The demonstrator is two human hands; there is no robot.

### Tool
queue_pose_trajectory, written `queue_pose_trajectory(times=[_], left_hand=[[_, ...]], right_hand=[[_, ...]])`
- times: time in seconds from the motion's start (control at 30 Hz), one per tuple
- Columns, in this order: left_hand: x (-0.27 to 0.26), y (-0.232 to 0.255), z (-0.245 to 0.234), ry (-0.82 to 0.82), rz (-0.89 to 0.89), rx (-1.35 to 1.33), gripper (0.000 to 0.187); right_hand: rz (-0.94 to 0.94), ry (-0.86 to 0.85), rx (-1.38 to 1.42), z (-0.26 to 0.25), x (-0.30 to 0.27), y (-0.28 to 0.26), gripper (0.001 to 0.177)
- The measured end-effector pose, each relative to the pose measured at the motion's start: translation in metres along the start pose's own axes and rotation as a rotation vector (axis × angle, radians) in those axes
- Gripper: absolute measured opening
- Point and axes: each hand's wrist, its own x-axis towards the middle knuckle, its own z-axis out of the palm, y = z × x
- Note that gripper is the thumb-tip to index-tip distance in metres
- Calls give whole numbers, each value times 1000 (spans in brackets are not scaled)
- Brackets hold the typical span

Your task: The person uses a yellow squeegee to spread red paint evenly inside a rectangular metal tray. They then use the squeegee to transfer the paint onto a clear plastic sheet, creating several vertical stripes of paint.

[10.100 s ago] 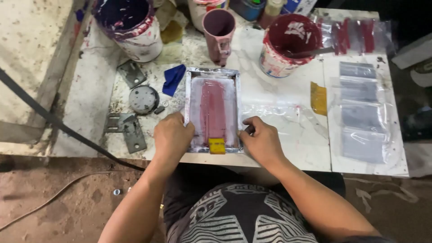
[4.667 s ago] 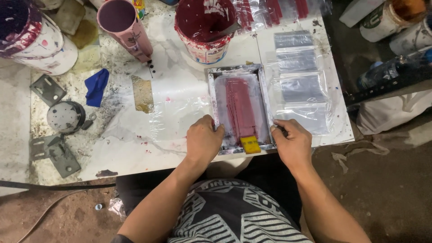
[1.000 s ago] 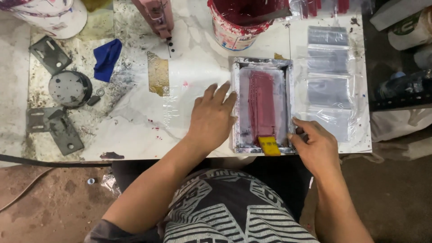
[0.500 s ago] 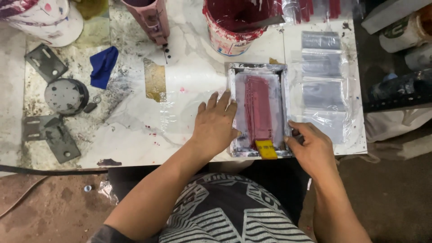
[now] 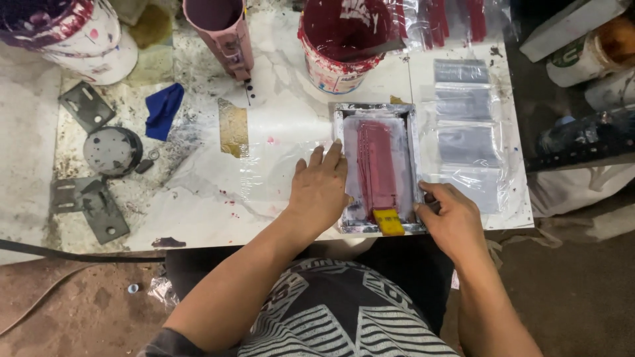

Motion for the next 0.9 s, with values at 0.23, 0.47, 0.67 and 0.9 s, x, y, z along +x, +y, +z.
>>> queue_pose_trajectory(times=[0.23,0.47,0.67,0.9], left_hand=[[0,8,-10,-106,-14,78,84],[9,6,-2,-50,-21,46,69],[10,2,3,44,-10,32,54],[5,11,-10,75,-5,69,52]], right_hand=[[9,-45,-80,-10,-1,-11,37],[-116,43,-283,-7,17,-4,24],[-298,273,124,-25,55,-74,38],[-274,130,644,-30,145,-164,50]])
